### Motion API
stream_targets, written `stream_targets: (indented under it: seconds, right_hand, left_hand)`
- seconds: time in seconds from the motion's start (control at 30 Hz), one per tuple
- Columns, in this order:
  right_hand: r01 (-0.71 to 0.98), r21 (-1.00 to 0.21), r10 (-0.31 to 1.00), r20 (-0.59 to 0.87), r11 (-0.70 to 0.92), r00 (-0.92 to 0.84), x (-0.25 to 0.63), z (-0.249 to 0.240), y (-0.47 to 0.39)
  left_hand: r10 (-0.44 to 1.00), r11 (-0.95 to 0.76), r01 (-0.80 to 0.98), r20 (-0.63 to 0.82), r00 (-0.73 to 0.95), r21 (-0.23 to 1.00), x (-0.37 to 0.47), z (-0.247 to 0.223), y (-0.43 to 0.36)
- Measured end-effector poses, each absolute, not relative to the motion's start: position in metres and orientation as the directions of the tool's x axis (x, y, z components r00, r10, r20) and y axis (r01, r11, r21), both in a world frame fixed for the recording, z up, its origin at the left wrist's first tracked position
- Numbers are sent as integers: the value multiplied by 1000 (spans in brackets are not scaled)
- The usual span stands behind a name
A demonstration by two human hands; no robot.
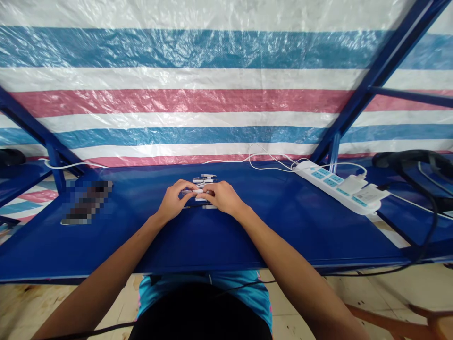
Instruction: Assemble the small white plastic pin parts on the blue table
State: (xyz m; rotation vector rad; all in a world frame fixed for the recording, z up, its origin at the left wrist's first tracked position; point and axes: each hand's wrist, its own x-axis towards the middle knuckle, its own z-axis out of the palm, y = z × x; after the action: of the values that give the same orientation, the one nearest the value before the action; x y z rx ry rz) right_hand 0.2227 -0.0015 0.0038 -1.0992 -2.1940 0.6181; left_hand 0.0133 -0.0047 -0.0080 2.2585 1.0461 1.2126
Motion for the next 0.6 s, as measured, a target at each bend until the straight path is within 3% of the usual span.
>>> stream_targets:
  seconds: [0.6]
  right_hand:
    - [602,-574,832,378,555,-406,234,12,1]
  left_hand:
    - [797,-601,477,529,293,641,14,-10,-4]
